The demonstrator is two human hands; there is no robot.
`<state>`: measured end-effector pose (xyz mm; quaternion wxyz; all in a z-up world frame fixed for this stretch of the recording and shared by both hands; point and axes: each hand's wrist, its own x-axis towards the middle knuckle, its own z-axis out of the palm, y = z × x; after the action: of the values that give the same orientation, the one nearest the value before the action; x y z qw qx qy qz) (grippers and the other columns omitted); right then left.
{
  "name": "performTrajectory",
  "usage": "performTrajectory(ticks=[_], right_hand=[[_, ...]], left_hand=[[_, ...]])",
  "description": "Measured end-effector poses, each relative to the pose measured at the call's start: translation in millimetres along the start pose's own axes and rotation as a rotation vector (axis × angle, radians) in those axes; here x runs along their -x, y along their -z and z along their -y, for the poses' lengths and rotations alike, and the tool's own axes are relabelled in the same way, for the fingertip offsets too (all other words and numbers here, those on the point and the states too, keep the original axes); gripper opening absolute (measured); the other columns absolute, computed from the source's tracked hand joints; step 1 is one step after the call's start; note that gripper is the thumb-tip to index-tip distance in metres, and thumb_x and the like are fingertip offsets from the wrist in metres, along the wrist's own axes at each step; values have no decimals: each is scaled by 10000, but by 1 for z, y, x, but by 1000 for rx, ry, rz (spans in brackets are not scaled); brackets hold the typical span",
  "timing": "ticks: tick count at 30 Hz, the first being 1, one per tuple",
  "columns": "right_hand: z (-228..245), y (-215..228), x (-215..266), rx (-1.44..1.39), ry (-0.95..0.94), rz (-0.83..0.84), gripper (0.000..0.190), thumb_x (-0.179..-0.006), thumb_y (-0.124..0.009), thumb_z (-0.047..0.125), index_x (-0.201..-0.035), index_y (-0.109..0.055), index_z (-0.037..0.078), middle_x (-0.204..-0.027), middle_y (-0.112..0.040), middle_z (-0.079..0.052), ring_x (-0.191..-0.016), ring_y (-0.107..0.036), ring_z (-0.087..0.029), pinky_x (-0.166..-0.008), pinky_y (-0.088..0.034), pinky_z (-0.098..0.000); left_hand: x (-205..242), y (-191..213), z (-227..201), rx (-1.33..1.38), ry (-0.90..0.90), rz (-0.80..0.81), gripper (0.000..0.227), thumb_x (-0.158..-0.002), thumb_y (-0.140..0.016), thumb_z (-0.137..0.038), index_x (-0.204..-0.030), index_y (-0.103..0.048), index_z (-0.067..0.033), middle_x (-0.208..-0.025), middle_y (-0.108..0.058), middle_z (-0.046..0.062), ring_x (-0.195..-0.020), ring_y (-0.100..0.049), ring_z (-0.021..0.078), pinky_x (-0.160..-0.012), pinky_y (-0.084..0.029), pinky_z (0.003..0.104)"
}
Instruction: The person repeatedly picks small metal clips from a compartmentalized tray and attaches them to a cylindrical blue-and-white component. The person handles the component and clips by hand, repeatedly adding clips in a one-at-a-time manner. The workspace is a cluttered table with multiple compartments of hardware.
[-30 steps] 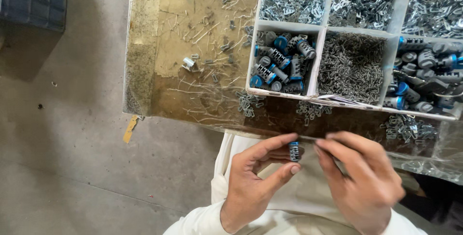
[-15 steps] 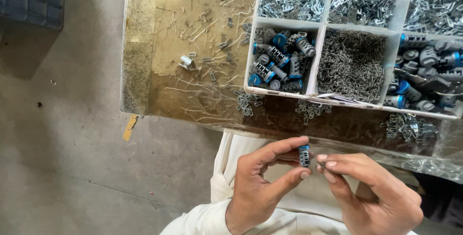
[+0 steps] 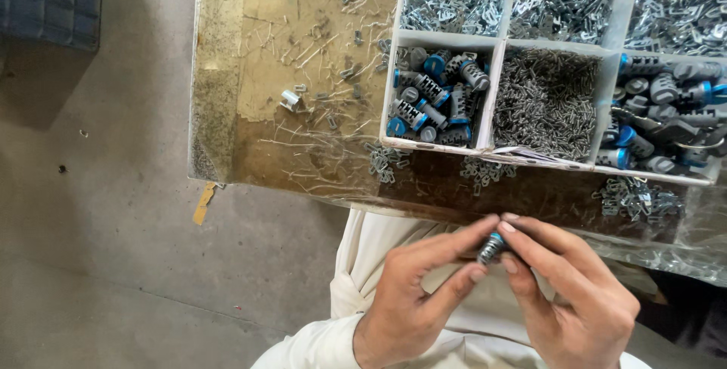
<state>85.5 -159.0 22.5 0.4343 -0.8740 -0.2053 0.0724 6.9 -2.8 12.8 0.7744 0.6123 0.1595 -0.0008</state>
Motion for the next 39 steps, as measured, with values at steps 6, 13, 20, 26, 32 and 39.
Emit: performTrajectory(ticks=[6, 13, 20, 26, 32, 39], right_hand=[[-20, -1, 11, -159, -23, -18, 265, -871, -793, 70, -1118, -741, -13, -1098, -766, -148, -975, -763, -186, -850, -595, -267], [-10, 25, -20, -122, 157, 84, 253, -831, -762, 75, -1074, -732, 11, -1005, -769, -120, -975, -778, -218, -877, -615, -326], [-56, 67, -53, 635, 390, -270, 280, -922, -775, -50, -1188, -690, -68, -1252, -647, -278, -1135, -676, -427, -953, -575, -447], [-64, 73, -54, -291, 94, -76, 197, -1005, -622, -14, -1198, -600, -45, -1323, -621, -179, -990, -713, -267, -868, -604, -377], [-13, 40, -12, -438, -359, -167, 100, -976, -589, -54, -1035, -659, -94, -895, -695, -177, -742, -708, -174, -677, -615, -276], [-52, 27, 25, -447, -316, -56, 128, -890, -688, -79, -1018, -701, -88, -901, -722, -158, -739, -722, -140, -646, -602, -248]], left_hand=[[2, 2, 0, -129, -93, -47, 447, -945, -759, -14, -1380, -654, -23, -1269, -751, 148, -1087, -757, 222, -952, -597, 315], [2, -2, 9, -359, -343, -170, 327, -834, -877, -32, -1142, -767, -47, -1051, -806, 96, -952, -802, 204, -818, -632, 285], [6, -1, 21, -93, -169, -125, 272, -819, -866, -3, -1083, -803, 0, -1008, -828, 145, -921, -808, 214, -816, -638, 299], [9, -1, 29, 91, -43, -132, 249, -852, -837, 15, -1097, -797, 27, -1035, -813, 175, -950, -783, 204, -864, -610, 292], [2, -5, 26, 178, -39, -76, 248, -890, -827, -2, -1132, -781, 25, -1068, -796, 163, -963, -758, 184, -879, -590, 275], [-1, -8, 15, 14, -70, -83, 257, -882, -820, 8, -1137, -783, 0, -1057, -801, 146, -948, -763, 174, -841, -598, 262]])
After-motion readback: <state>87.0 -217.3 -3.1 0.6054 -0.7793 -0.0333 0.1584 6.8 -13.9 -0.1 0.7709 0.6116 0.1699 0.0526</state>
